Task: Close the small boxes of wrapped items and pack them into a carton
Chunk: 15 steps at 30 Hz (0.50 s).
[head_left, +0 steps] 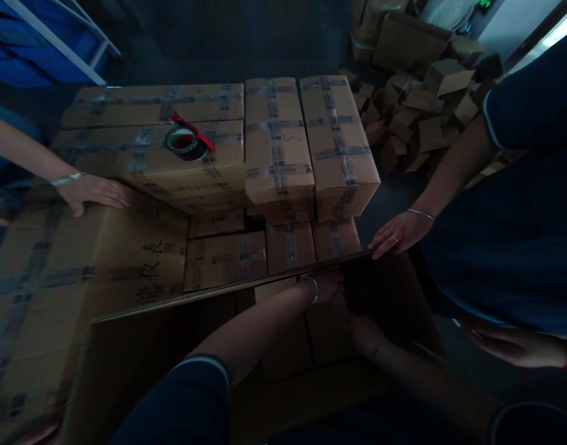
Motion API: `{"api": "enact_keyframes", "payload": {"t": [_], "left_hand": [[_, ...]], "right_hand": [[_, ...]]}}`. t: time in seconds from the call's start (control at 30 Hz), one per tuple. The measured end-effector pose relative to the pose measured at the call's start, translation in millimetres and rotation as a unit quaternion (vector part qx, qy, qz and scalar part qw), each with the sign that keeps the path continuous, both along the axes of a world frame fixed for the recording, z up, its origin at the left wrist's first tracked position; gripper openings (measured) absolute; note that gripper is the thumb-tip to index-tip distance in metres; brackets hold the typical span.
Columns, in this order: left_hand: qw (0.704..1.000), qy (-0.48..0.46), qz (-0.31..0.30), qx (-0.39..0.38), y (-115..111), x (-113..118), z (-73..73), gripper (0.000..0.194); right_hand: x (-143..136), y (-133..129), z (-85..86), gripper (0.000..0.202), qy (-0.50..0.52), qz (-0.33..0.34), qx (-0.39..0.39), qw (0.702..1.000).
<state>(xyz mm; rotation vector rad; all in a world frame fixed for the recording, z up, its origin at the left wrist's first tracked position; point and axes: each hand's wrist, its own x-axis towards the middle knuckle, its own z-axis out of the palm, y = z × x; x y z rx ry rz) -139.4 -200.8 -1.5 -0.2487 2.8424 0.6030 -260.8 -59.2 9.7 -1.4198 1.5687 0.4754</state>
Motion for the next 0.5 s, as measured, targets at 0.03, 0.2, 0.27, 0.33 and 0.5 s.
{"api": "enact_keyframes", "payload": {"t": [0.03,0.2,0.27,0.33,0.5], "left_hand": [[1.000,-0.002,0.008,0.000,1,-1,-2.3,0.025],[1.000,-0.002,0.028,0.001,7,-9,-9.5,0.019],[1.000,0.002,0.028,0.001,9,-10,-8.9,0.018],[1.000,0.007,0.025,0.002,9,-10,-8.6,0.017],[1.000,0.012,0.025,0.008,4,-13,-19.2,0.015]], "right_hand": [[-2,-1,-1.3,0.030,0.004,0.025,0.001,1.000],[-9,-5,-9.9,0.030,0.036,0.043,0.003,0.998],[-9,-4,-11.1,0.028,0.050,0.020,0.000,0.999],[-7,-3,-11.0,0.024,0.052,0.001,-0.007,0.999],[-9,-1,-14.0,0.017,0.033,-0.044,-0.012,0.998]]}}
